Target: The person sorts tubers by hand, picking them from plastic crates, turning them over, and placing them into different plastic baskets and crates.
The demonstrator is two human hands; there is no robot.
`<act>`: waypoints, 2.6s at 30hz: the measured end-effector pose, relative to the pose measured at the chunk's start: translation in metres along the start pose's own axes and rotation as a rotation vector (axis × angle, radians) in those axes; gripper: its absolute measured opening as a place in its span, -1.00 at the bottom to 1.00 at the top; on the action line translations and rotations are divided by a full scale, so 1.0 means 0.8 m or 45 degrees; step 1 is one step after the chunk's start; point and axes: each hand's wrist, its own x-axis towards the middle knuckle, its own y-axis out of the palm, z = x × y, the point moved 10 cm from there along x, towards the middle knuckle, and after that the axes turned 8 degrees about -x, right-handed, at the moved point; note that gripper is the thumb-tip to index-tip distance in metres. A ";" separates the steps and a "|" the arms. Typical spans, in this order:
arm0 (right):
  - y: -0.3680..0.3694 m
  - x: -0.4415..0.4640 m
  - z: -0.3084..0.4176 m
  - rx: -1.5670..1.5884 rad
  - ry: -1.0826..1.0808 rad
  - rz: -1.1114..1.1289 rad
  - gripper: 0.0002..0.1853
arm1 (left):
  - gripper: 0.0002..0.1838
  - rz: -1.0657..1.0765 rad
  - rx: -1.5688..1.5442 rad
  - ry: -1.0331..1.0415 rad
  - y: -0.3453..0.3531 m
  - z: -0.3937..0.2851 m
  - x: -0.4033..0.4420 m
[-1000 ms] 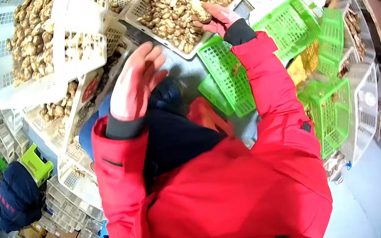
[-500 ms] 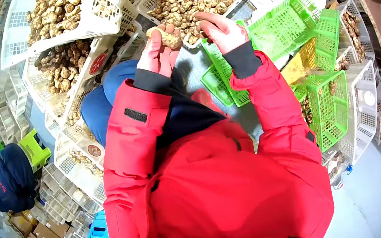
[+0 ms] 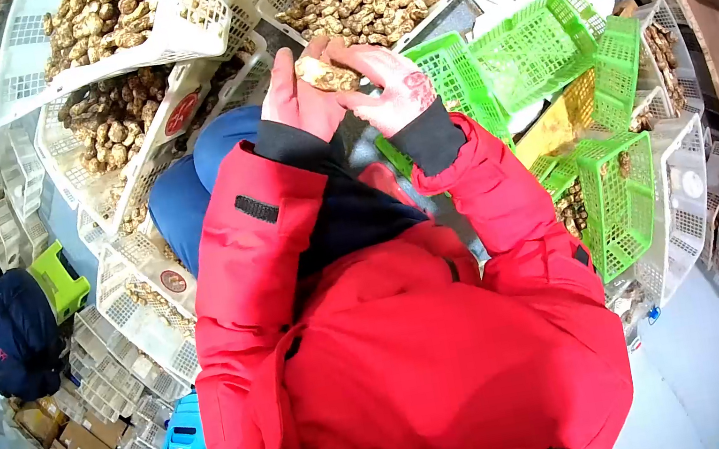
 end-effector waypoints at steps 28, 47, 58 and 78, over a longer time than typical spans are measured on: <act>0.037 0.024 -0.023 0.164 0.214 0.202 -0.47 | -0.26 -0.034 0.146 0.072 -0.006 -0.013 -0.006; 0.038 -0.005 -0.082 1.847 0.414 0.312 -0.36 | -0.38 -0.151 0.173 0.059 -0.040 -0.026 -0.007; 0.059 -0.019 -0.068 0.794 0.738 0.424 -0.47 | -0.56 -0.356 0.438 -0.096 -0.065 0.001 -0.010; 0.137 -0.108 -0.358 1.277 1.003 0.479 -0.51 | -0.61 0.034 -0.070 1.126 -0.063 -0.385 -0.403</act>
